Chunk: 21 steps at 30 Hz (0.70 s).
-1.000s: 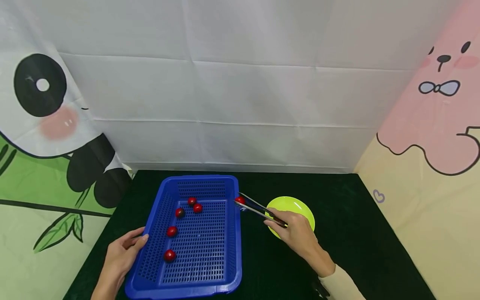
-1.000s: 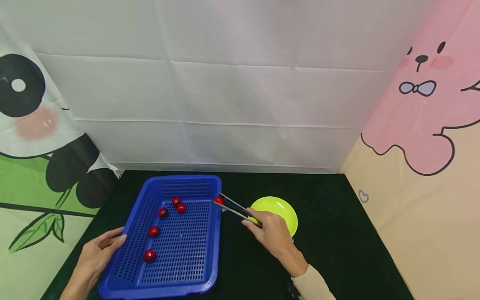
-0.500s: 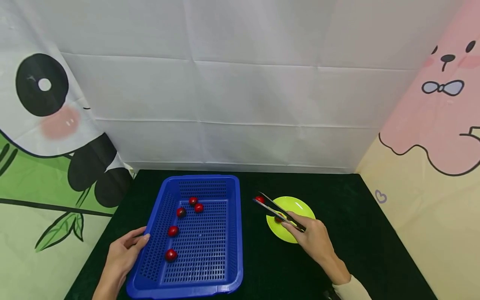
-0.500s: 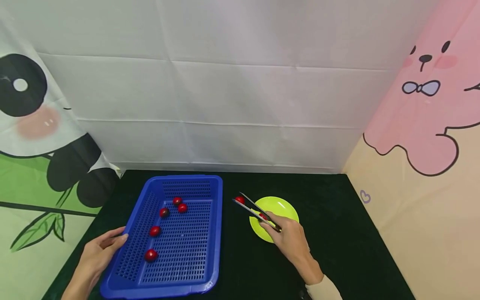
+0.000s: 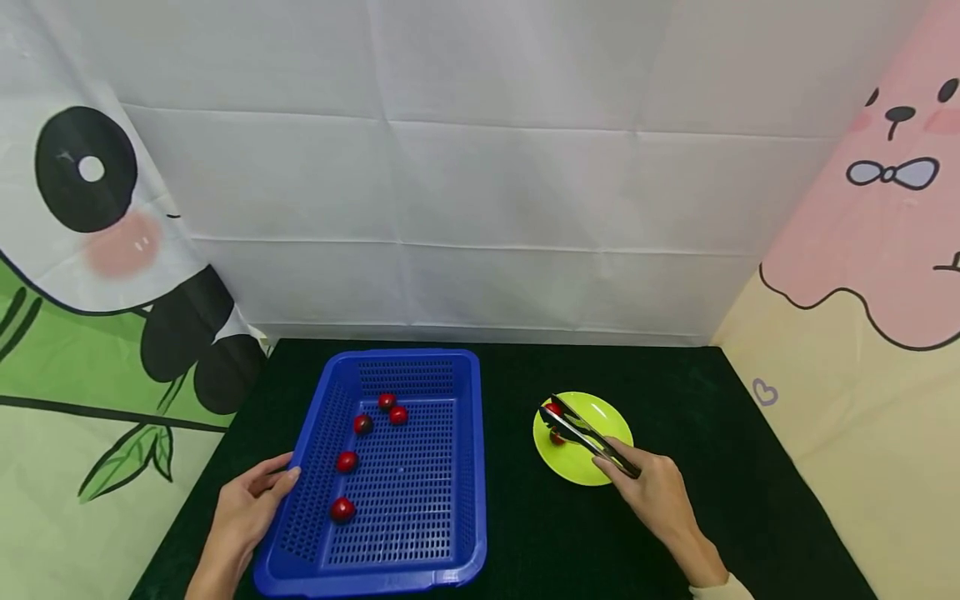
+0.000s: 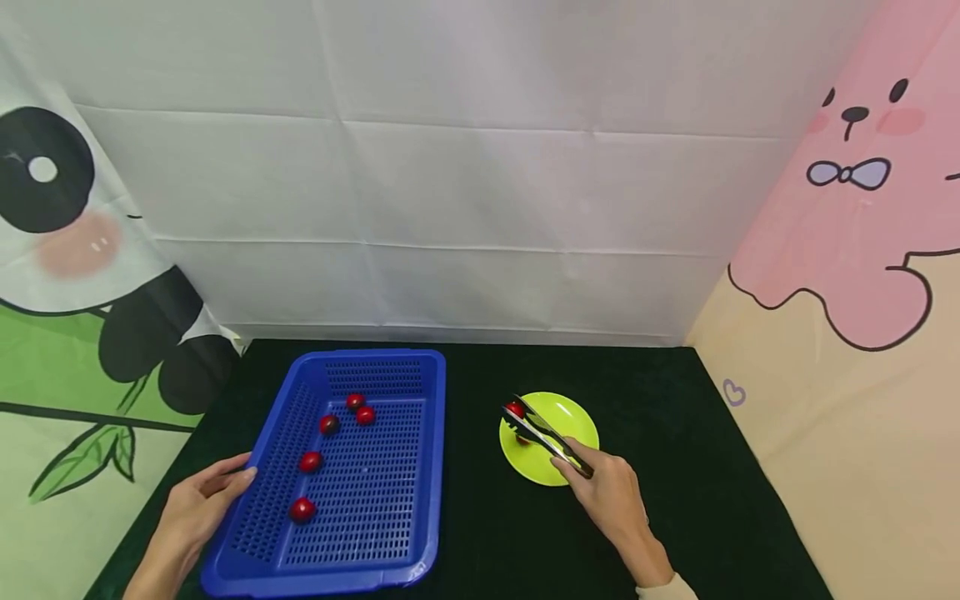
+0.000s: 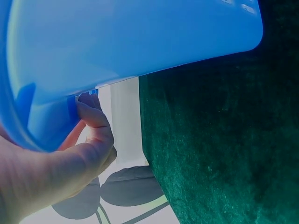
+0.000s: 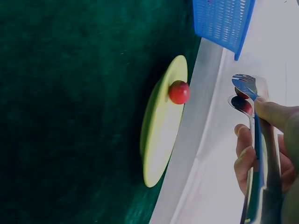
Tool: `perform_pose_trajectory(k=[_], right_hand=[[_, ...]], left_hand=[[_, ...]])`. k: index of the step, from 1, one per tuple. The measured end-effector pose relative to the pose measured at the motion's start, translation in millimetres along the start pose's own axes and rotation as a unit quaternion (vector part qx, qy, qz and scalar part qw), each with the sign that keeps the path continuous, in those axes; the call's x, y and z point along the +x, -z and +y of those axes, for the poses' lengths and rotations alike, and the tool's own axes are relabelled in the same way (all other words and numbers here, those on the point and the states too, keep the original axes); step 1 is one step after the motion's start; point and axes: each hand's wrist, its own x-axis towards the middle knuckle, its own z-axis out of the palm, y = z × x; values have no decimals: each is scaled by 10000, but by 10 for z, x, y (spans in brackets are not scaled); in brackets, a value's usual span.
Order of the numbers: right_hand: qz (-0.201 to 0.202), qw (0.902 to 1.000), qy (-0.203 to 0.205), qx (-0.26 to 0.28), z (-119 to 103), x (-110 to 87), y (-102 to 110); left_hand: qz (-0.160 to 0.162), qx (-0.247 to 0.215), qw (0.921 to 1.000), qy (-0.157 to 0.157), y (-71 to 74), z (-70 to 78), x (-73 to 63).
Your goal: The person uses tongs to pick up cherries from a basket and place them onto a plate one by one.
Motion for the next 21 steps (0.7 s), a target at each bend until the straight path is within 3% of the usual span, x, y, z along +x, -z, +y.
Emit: perform_pose_trajectory(k=[11, 21], right_hand=[[-306, 9981, -538, -69, 163, -167, 36], [-819, 9909, -1057, -143, 238, -229, 67]], left_hand=[[10, -67, 10000, -6, -2, 3, -11], [-13, -106, 9999, 68, 2, -11, -13]])
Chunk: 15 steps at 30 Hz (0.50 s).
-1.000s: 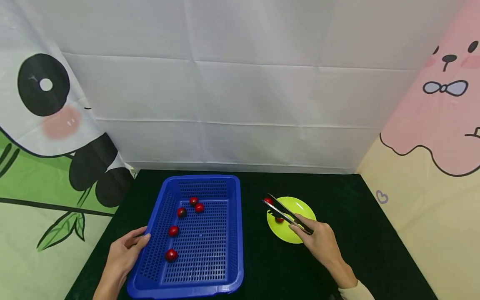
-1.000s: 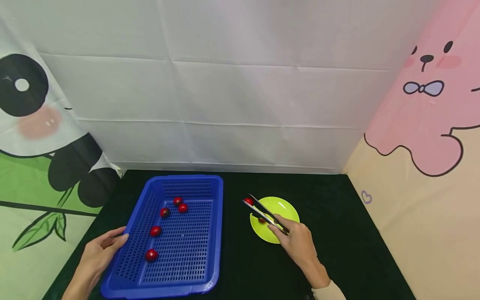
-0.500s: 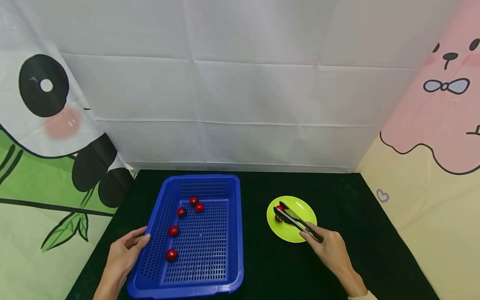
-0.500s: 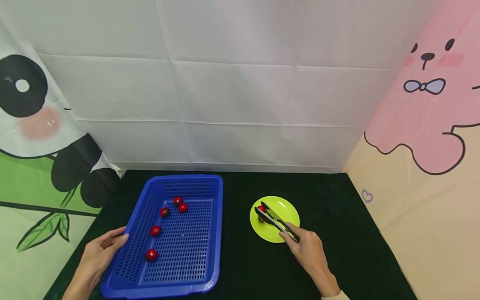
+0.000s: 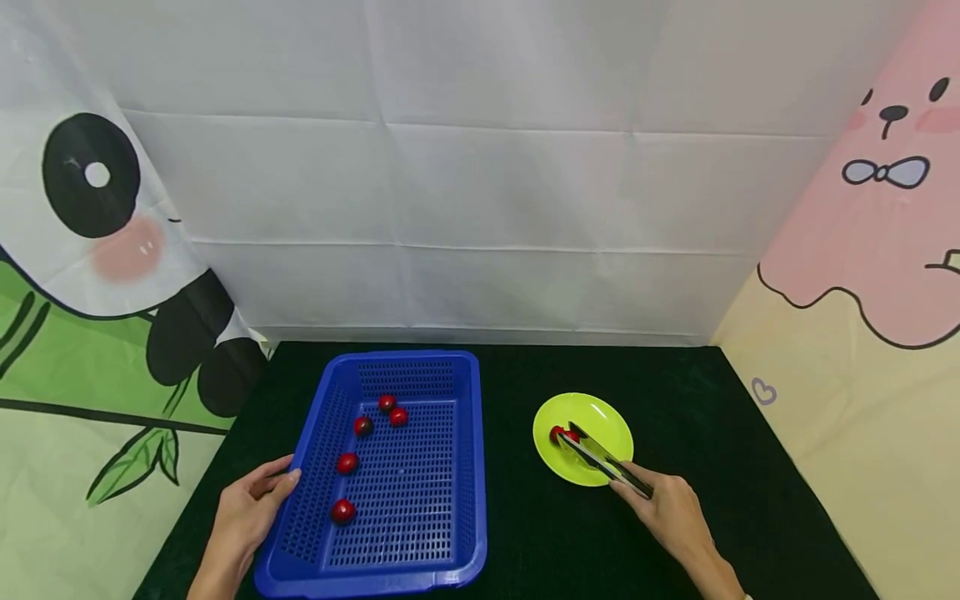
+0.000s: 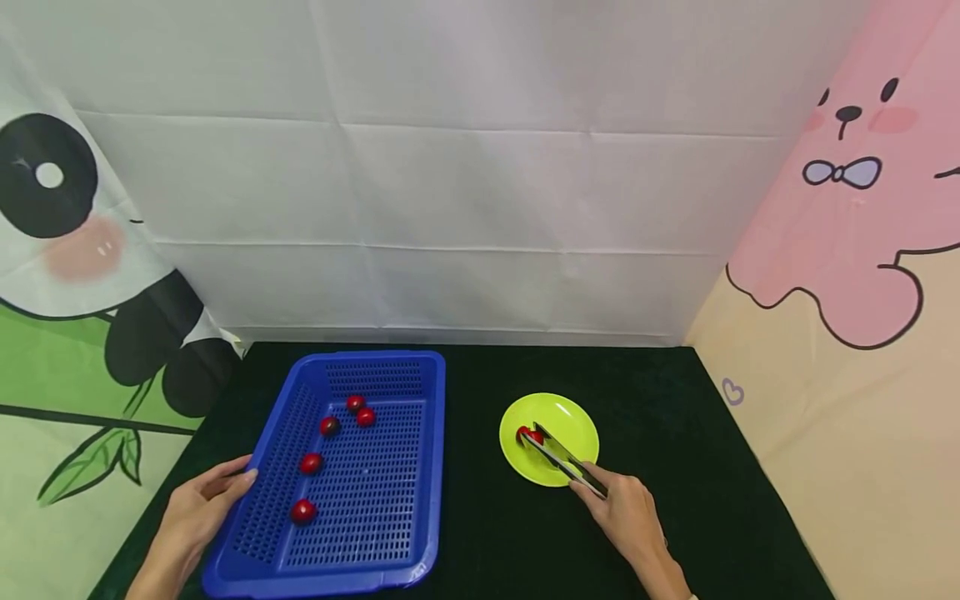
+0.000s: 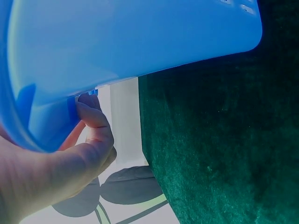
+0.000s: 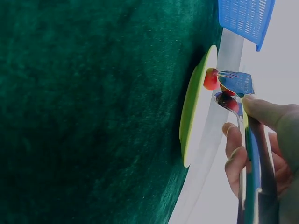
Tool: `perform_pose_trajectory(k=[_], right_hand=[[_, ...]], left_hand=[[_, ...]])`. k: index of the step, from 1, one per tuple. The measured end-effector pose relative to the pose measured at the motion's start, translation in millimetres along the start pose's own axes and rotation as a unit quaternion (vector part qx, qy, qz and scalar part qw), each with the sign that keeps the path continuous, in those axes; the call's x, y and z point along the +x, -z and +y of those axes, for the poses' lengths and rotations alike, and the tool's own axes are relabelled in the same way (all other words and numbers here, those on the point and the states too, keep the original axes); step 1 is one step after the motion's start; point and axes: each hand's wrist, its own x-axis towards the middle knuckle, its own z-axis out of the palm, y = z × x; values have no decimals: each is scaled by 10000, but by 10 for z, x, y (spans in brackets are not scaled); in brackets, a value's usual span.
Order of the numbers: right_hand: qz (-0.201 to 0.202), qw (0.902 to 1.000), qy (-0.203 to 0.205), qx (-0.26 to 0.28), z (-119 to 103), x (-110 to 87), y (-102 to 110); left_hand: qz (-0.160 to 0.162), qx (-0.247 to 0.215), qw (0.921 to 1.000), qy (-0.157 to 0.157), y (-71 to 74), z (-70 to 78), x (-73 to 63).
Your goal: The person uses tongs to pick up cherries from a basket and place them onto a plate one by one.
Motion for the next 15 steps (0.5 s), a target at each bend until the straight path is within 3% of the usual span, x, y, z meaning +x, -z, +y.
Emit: perform_pose_trajectory(k=[15], right_hand=[[-359, 9982, -389, -289, 41, -9, -33]], left_hand=[[28, 7, 10000, 45, 2, 8, 8]])
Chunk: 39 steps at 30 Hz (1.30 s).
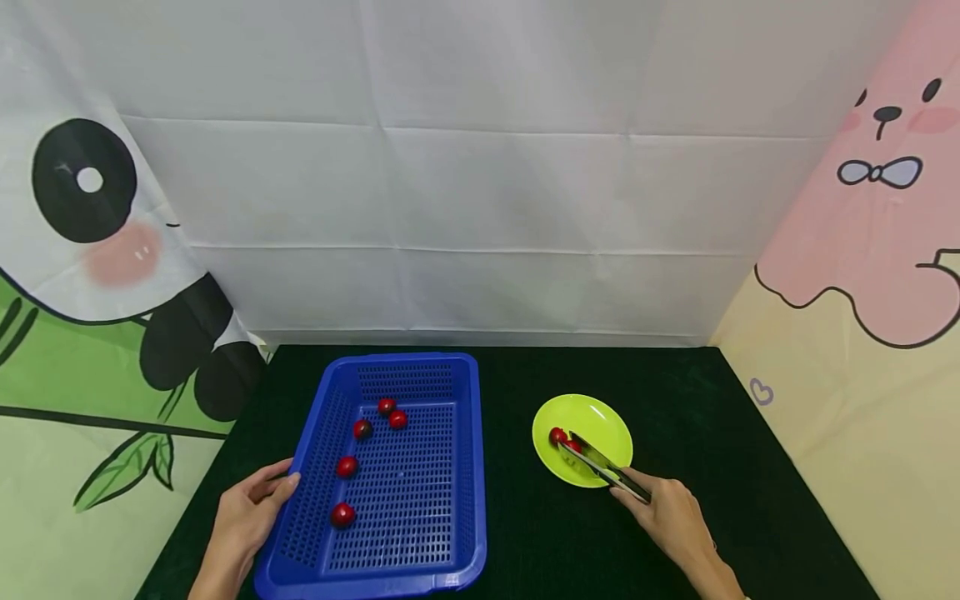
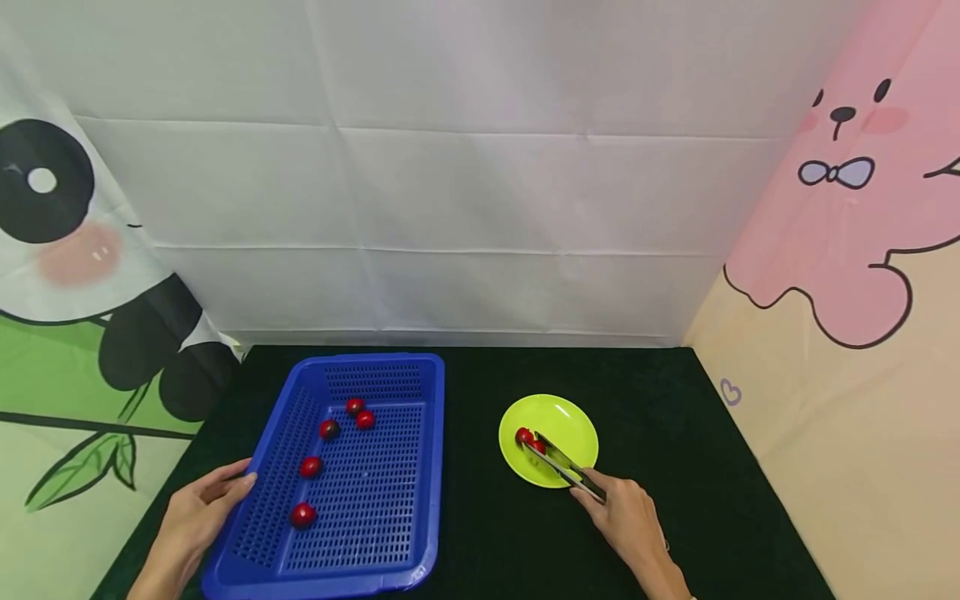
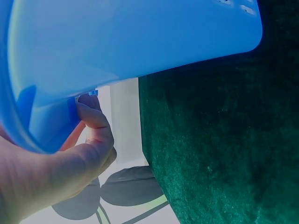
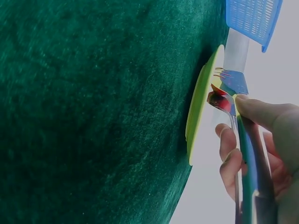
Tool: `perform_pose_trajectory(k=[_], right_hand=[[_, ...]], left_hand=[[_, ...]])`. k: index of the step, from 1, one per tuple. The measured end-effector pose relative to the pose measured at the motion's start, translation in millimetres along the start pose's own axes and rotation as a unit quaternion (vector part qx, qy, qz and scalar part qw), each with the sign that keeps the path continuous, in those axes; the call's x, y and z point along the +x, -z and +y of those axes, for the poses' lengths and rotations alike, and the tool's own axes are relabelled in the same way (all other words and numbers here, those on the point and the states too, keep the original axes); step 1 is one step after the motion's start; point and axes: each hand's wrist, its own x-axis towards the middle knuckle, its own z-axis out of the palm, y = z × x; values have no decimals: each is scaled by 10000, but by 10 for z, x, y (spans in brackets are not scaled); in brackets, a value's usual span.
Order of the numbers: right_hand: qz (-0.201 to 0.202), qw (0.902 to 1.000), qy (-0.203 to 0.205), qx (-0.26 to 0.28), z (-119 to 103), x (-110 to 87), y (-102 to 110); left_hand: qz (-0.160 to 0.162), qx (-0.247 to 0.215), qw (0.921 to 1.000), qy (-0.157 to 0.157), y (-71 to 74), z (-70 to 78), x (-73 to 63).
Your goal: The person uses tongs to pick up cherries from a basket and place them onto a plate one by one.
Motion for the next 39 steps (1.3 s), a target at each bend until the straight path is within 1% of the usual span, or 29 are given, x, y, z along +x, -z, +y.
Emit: perform_pose_trajectory(k=[12, 20, 25, 30, 39], right_hand=[[-21, 10000, 22, -55, -16, -28, 37], [157, 9998, 140, 10, -31, -45, 74], [257, 9996, 121, -19, -51, -40, 109], [382, 9989, 276, 41, -74, -21, 147], [476, 9977, 475, 88, -110, 39, 169]], left_hand=[[-27, -2, 10000, -65, -1, -15, -3], [-14, -15, 10000, -48, -15, -38, 6], [-47, -38, 10000, 22, -12, -37, 5], [-20, -74, 10000, -22, -4, -26, -6], [12, -85, 10000, -41, -8, -13, -3]])
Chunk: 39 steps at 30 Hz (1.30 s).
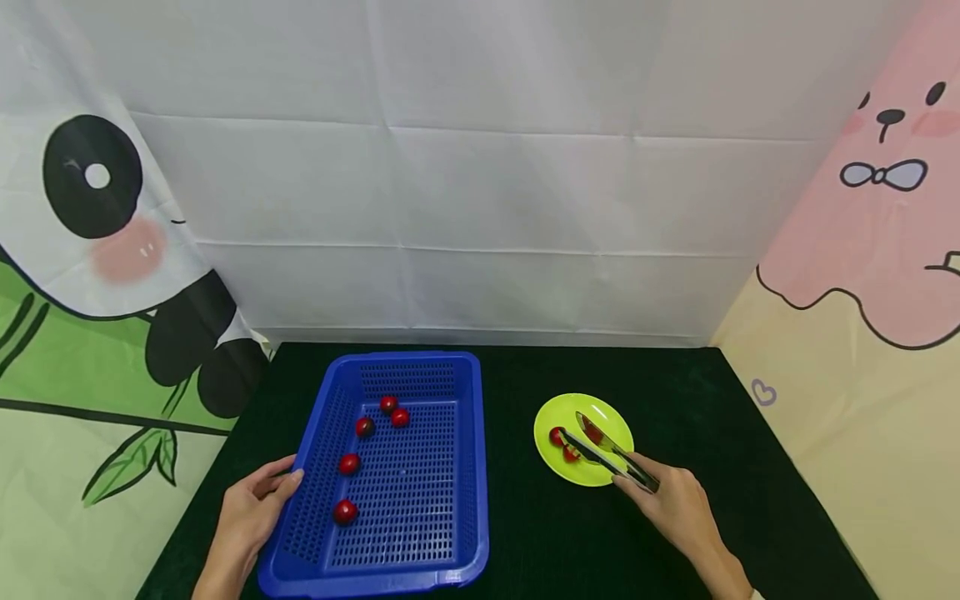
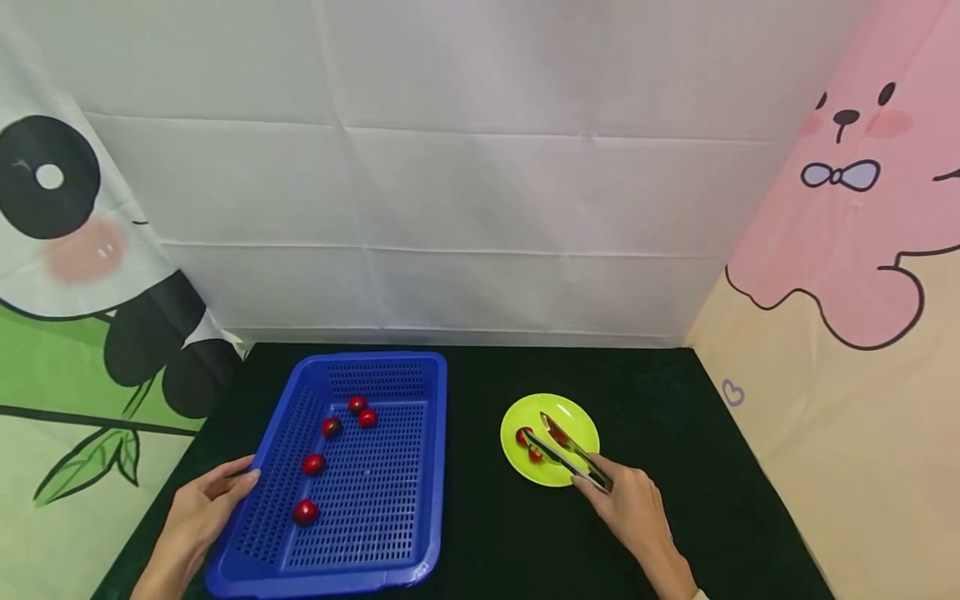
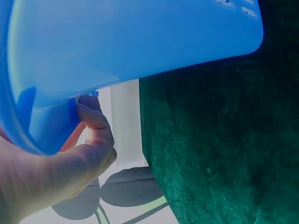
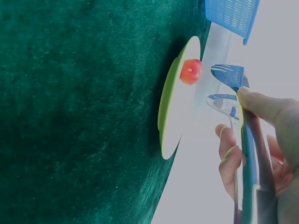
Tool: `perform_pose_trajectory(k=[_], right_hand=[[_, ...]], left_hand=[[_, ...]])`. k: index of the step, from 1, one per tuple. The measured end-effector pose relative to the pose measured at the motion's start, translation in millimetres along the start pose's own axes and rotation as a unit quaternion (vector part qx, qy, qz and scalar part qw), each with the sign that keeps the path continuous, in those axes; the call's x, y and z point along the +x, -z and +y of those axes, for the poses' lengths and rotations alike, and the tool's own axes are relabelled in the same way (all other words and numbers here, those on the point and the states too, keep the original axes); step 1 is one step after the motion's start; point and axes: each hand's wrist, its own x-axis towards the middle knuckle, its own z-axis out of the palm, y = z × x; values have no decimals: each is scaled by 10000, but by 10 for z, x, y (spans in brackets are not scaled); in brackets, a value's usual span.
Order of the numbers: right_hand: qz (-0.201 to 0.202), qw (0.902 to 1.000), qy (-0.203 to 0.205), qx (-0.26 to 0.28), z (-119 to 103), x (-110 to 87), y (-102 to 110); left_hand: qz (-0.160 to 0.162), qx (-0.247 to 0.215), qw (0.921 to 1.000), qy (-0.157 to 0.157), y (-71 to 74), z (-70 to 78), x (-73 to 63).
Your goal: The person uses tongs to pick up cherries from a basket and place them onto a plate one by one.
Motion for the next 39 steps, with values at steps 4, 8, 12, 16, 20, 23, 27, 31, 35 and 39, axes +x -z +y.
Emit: perform_pose_trajectory(k=[4, 8, 12, 16, 20, 23, 27, 31, 35, 39], right_hand=[[9, 10000, 95, 16, -21, 33, 6], [7, 9999, 143, -11, -69, 77, 16], [45, 9997, 224, 4, -124, 113, 26], [87, 9994, 315, 61, -177, 143, 25], [107, 9991, 410, 86, -232, 188, 17], [128, 9988, 468, 77, -274, 228, 18], [183, 9985, 514, 22, -330, 274, 27], [251, 9978, 611, -11, -399, 320, 30], [252, 9967, 773, 37, -484, 360, 28], [236, 9958, 876, 78, -557, 394, 25]], left_hand=[[13, 35, 10000, 6, -8, 5, 3], [12, 44, 10000, 30, -7, 9, 1], [3, 14, 10000, 31, -3, 10, -4], [-16, -2, 10000, 47, -1, 16, -14], [-26, -7, 10000, 36, 0, 24, -23], [-22, -6, 10000, 23, -2, 26, -28], [-23, -18, 10000, 51, -10, 24, -23], [-17, -13, 10000, 62, -9, 21, -18], [-13, 16, 10000, 58, -1, 24, -18], [-35, 0, 10000, 65, 0, 27, -22]])
